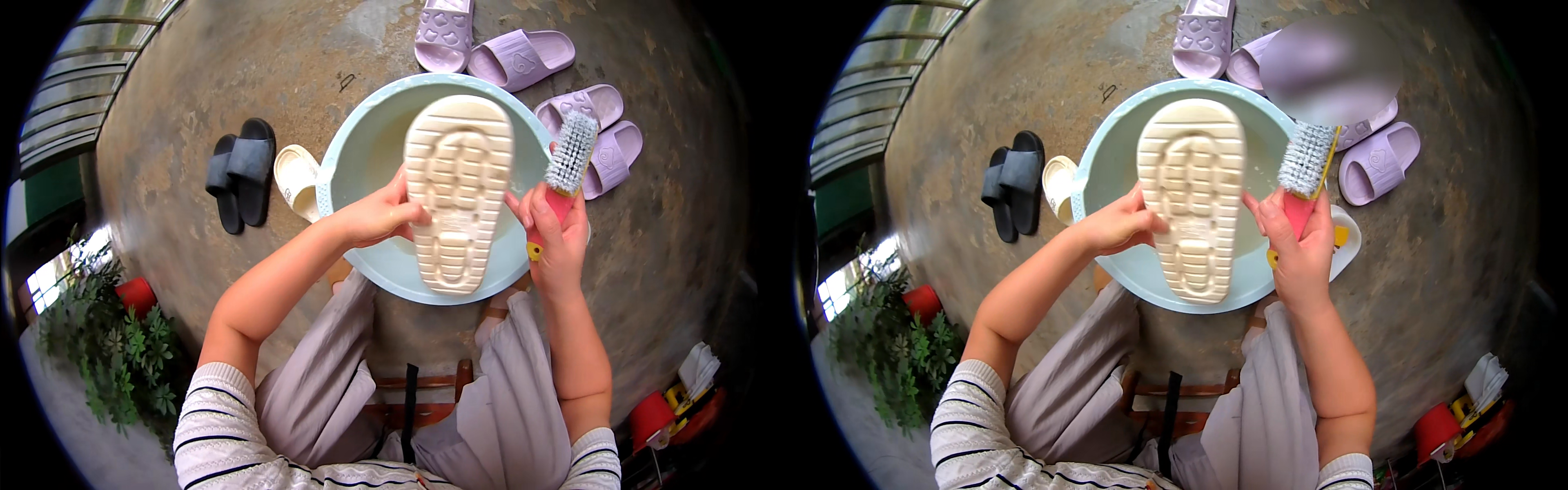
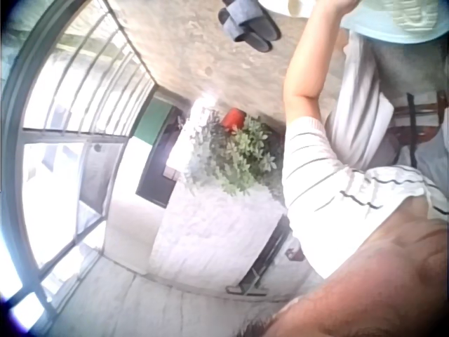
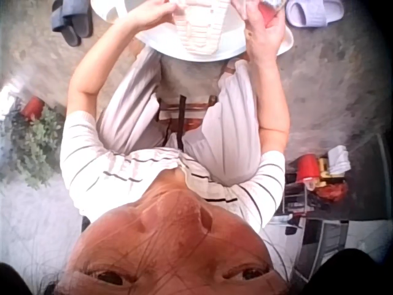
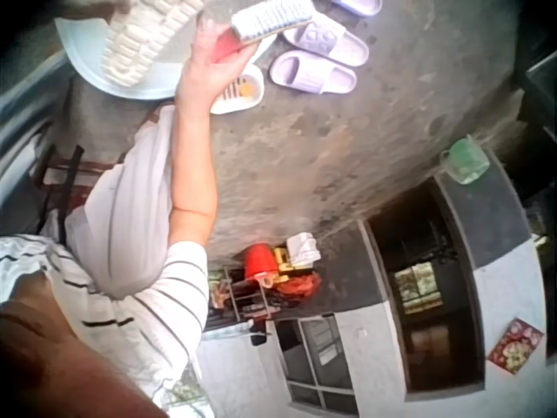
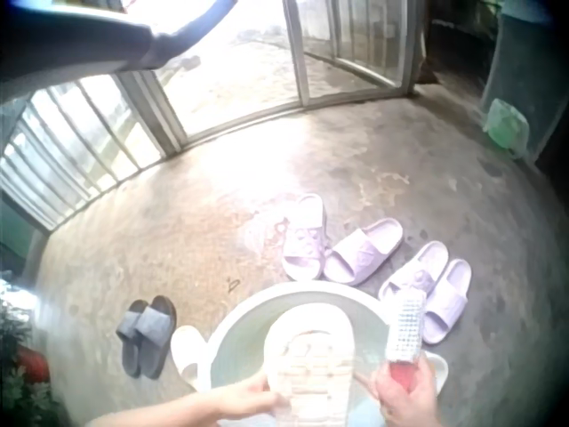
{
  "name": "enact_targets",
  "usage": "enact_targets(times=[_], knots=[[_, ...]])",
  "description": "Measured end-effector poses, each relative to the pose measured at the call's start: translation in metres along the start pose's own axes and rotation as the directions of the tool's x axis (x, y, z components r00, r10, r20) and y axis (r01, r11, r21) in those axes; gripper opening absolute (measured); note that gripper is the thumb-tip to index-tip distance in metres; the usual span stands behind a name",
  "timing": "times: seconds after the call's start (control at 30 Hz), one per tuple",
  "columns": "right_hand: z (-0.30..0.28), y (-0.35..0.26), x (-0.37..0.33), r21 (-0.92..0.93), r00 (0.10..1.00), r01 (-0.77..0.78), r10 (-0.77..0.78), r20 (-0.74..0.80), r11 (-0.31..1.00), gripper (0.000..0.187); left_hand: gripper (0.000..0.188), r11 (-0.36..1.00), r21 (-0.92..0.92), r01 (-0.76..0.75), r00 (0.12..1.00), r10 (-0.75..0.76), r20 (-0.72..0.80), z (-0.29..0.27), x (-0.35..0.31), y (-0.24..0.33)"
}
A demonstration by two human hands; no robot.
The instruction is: The person scrubs a white slipper and a black slipper with a yellow brush in a basin of water. They clean the soles and uppers of the slippers, rinsing them in the water between scrubbing sessions.
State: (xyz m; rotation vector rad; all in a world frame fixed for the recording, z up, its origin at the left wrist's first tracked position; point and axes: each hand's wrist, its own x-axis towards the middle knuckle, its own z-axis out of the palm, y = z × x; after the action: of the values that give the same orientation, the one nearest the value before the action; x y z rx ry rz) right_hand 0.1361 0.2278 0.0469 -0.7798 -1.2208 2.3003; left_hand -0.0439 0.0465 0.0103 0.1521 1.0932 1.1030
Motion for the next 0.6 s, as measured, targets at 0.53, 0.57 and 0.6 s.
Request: enact_targets(times=[0.53,0.57,0.6], knots=[[-0.005,-0.031,-0.018,-0.104,0.993,0.099,-0.105,-0.061,0.990,0.116,0.065,0.543,0.734,-0.408,0.717,0.689,-0.111,0.023,-0.061,0.071],[-0.010,-0.032,-0.018,-0.112,0.992,0.106,-0.113,-0.061,0.988,0.115,0.065,0.457,0.766,-0.453,0.643,0.762,-0.075,0.010,-0.067,0.080],[-0.012,-0.031,-0.019,-0.117,0.991,0.111,-0.119,-0.059,0.987,0.114,0.066,0.439,0.760,-0.479,0.590,0.802,-0.091,-0.002,-0.067,0.092]])
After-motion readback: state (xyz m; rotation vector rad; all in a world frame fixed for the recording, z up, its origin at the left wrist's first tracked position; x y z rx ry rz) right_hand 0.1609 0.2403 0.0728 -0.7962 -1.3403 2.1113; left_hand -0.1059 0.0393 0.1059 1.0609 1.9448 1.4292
